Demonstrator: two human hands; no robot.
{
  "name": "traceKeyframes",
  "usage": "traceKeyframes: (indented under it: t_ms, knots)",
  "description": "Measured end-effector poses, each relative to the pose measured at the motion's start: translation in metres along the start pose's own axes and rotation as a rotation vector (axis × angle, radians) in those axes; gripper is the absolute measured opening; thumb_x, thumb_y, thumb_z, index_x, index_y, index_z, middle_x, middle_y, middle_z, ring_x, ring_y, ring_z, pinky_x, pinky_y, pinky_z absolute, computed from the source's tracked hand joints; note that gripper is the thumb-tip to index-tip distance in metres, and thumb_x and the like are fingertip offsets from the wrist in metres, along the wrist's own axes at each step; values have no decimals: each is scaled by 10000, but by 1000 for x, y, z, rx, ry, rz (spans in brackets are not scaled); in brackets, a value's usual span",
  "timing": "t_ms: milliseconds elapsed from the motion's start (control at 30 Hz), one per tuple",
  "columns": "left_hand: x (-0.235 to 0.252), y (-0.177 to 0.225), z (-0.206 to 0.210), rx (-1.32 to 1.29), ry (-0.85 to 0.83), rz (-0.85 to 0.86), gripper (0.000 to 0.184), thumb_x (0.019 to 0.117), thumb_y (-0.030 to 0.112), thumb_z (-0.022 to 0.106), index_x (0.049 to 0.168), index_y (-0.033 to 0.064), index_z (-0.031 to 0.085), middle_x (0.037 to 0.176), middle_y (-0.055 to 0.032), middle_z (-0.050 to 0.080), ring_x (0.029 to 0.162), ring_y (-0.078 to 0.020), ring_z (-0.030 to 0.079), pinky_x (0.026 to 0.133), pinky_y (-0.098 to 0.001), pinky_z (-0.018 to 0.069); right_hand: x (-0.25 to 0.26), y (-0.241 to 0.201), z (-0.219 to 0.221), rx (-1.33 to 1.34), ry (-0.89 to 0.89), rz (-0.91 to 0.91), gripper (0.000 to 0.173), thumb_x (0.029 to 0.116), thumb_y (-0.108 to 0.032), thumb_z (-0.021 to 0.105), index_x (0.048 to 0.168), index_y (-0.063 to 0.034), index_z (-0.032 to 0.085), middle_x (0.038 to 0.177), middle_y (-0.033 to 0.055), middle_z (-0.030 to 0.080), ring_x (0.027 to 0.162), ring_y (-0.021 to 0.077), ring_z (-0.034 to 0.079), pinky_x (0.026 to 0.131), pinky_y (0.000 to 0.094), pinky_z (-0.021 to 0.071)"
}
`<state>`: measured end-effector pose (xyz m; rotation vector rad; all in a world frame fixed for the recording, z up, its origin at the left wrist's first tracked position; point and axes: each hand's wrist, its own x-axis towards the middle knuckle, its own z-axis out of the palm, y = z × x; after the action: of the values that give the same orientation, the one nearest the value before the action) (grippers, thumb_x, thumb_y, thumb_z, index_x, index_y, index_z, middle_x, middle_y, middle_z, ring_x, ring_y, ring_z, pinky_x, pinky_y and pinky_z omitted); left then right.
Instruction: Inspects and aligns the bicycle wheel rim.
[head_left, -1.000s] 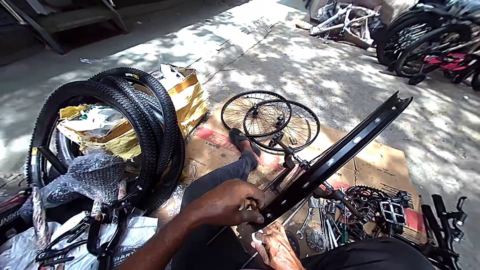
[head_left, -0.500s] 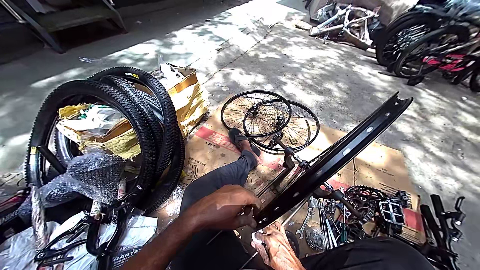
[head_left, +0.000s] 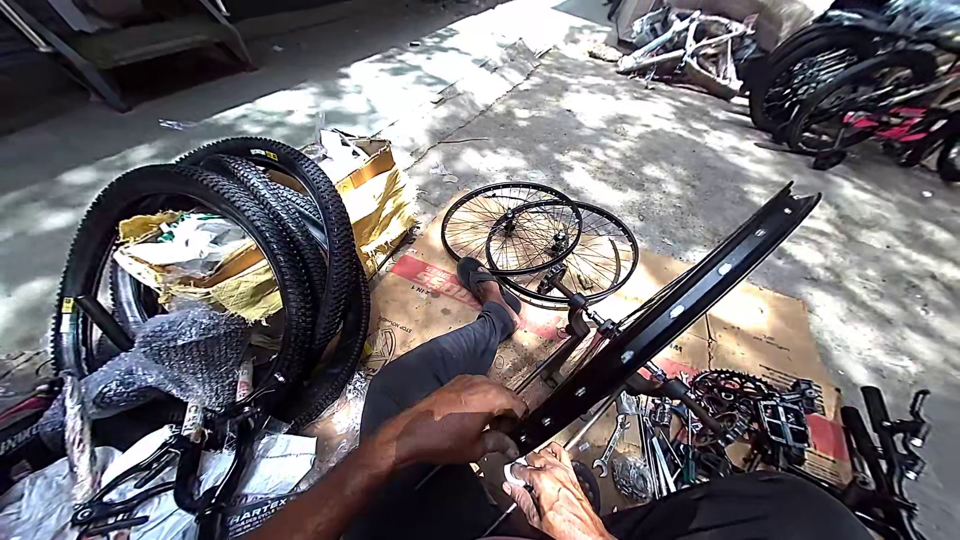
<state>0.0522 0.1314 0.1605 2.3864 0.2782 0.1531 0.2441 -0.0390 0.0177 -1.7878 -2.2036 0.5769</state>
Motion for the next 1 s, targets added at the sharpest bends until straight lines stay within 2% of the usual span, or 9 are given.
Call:
traceKeyframes:
  t_ms: [333, 400, 467, 533, 600, 667, 733, 800, 1000]
  knots:
    - [-3, -4, 14, 66, -234, -141, 337, 1037, 352, 570, 974, 45, 694, 932, -131, 688, 948, -290, 658, 895, -500, 490, 0, 1, 1, -10, -16, 4, 413, 1009, -482, 513, 930, -155, 752, 827, 69, 682, 883, 253, 672, 1029, 499, 411]
    - [-6, -6, 9, -36, -102, -45, 351, 1056, 352, 528, 980, 61, 708, 925, -84, 690, 925, -213, 655, 871, -434, 502, 1, 1, 1, -15, -13, 4, 409, 1007, -481, 518, 931, -158, 756, 834, 66, 687, 886, 250, 672, 1023, 495, 414]
    - [-5, -2, 7, -289, 206, 71, 392, 1073, 357, 475, 972, 51, 699, 906, -29, 667, 865, -104, 634, 805, -303, 533, 0, 0, 0, -12, -23, 10, 424, 1013, -492, 509, 938, -155, 755, 842, 67, 688, 895, 251, 668, 1035, 491, 401]
    - [1, 10, 0, -570, 439, 82, 379, 1014, 391, 600, 1170, 51, 663, 1088, -38, 683, 966, -127, 654, 832, -305, 574, 0, 0, 1, -8, -31, 14, 418, 1015, -484, 508, 937, -154, 753, 846, 67, 688, 907, 253, 669, 1050, 491, 392]
    - [2, 17, -10, -601, 455, 51, 584, 867, 347, 782, 1369, 120, 588, 1289, -25, 624, 1145, -168, 619, 909, -345, 570, 0, 0, 1, -8, -14, 12, 406, 1009, -470, 520, 925, -148, 752, 837, 71, 686, 905, 258, 669, 1048, 493, 395]
    - [1, 15, -9, -483, 389, -18, 506, 788, 270, 859, 1248, 164, 678, 1171, 34, 667, 1050, -113, 638, 851, -304, 573, 0, 1, 1, -9, 1, 5, 395, 1006, -464, 528, 913, -150, 749, 828, 70, 684, 891, 256, 669, 1033, 486, 404]
    - [-2, 5, -1, -333, 298, -32, 268, 815, 276, 847, 1030, 164, 732, 997, 67, 692, 948, -61, 645, 824, -267, 564, 0, 0, 0, 3, -8, 9, 401, 1010, -467, 523, 925, -147, 750, 828, 72, 681, 892, 260, 668, 1035, 490, 402]
    - [-4, -3, 6, -247, 253, -8, 186, 856, 294, 816, 928, 143, 735, 930, 58, 691, 928, -52, 638, 839, -259, 546, 0, 0, 0, 6, -5, 7, 401, 1012, -465, 519, 932, -151, 755, 832, 67, 684, 897, 255, 667, 1038, 491, 397]
    - [-8, -9, 13, -234, 254, 8, 148, 900, 282, 766, 905, 139, 731, 895, 54, 700, 896, -40, 654, 824, -259, 555, 0, 0, -2, 16, -37, 26, 402, 1018, -463, 506, 952, -152, 752, 857, 70, 684, 919, 255, 663, 1049, 490, 387]
